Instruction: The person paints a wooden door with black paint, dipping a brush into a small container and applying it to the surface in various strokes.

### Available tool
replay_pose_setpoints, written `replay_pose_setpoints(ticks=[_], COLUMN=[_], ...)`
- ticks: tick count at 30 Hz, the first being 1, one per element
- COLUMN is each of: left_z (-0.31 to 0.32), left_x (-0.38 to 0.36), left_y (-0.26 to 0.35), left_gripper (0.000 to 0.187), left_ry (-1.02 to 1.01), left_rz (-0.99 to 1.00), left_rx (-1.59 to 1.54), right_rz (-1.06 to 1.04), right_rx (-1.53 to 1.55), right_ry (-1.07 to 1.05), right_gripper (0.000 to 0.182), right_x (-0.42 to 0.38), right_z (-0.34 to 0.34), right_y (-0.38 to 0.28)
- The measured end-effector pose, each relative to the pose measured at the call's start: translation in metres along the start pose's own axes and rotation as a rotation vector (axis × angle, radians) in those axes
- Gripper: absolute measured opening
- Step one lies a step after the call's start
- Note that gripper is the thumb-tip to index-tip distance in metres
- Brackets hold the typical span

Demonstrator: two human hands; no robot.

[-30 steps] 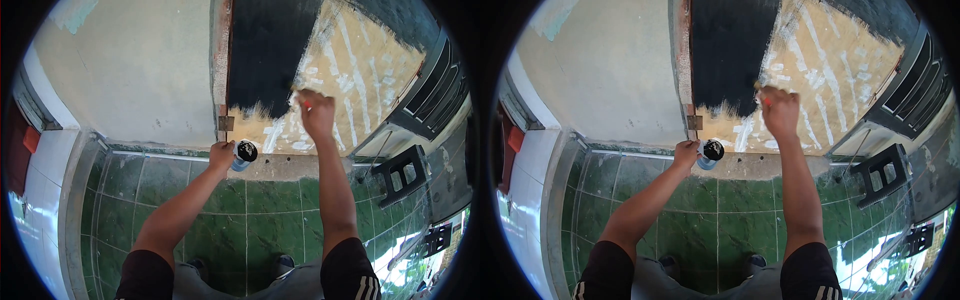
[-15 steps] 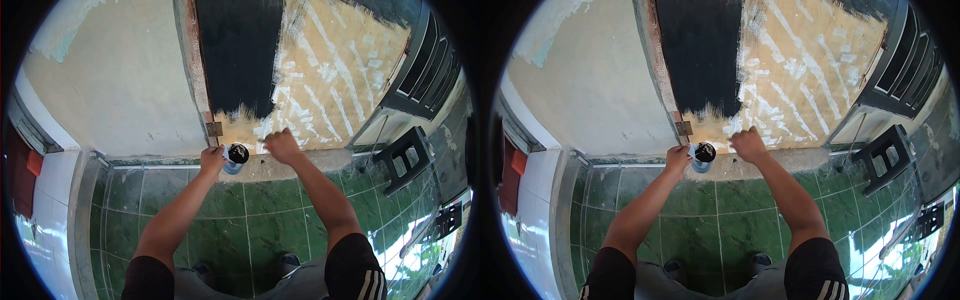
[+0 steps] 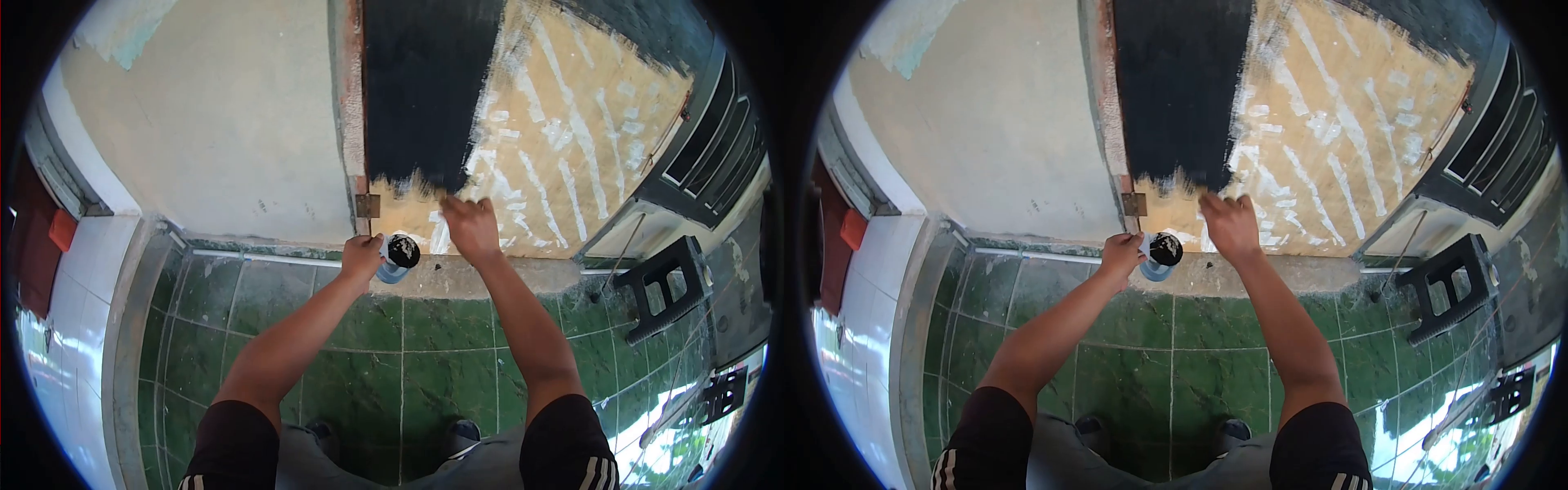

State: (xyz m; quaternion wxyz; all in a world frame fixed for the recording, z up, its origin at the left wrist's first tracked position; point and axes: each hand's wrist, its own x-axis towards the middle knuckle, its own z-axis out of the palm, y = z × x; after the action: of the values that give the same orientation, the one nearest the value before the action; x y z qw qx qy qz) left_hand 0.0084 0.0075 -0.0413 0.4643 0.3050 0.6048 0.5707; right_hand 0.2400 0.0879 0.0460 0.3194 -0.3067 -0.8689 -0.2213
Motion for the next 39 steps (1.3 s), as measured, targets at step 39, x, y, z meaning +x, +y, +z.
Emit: replay_pose_setpoints(ticks=[39], left_z=[0.010], left_x=[-0.024], left_y=[0.027], left_gripper=[0.031], left_ry=[-0.074], left_rz=[0.091], left_rx=[0.082], right_rz=[0.267], right_rx=[0.347], right_ry=[-0.594], right_gripper=[0.024], right_x=[0.016], right_z=[0.011], right_y=[-0.069])
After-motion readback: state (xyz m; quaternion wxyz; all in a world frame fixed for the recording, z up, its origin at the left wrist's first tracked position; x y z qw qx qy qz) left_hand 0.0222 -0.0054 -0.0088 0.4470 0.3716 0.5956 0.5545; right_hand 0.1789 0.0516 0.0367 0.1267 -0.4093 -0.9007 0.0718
